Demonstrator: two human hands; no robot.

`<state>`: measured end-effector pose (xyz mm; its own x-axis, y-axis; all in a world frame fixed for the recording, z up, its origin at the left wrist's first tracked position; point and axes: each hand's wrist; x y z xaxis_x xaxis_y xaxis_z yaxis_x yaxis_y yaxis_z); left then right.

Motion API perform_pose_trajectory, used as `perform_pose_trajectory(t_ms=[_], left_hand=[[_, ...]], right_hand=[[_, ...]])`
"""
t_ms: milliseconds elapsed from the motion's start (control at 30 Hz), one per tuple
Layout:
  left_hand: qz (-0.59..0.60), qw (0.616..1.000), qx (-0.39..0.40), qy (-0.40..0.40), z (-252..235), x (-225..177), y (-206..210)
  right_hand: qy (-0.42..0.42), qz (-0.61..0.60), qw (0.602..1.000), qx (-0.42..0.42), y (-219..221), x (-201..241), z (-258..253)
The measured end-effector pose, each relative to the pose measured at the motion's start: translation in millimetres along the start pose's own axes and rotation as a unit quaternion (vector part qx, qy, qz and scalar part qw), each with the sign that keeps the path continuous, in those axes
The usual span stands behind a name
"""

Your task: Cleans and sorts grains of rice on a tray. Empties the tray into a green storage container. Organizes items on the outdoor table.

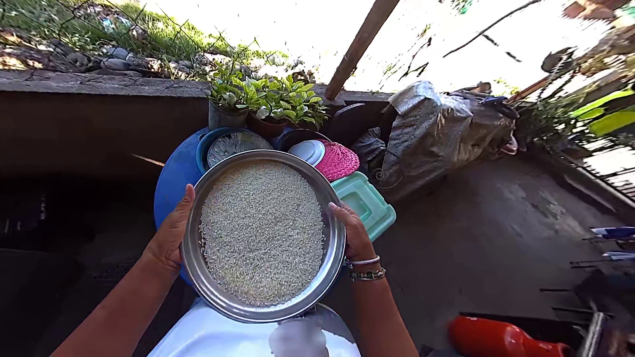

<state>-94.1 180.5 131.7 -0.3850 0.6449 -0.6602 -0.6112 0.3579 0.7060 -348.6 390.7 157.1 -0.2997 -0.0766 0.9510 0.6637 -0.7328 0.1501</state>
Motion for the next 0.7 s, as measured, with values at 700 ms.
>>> perform_pose_trajectory(t_ms=[700], left_hand=[[-0.026, 0.973, -0.185, 0.133, 51.7, 29.5, 16.0]], right_hand=[[-0.054, -0.03, 0.997, -0.044, 26.6, -54.2, 69.3]])
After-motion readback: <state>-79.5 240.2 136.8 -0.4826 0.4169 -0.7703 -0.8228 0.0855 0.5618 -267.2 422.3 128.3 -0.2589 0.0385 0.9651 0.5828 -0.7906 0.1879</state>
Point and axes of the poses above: each hand's wrist, its own z-axis away from the middle knuckle, its own y-axis out of the palm, x = y × z, and after that the axes turned 3 degrees about y, right-handed
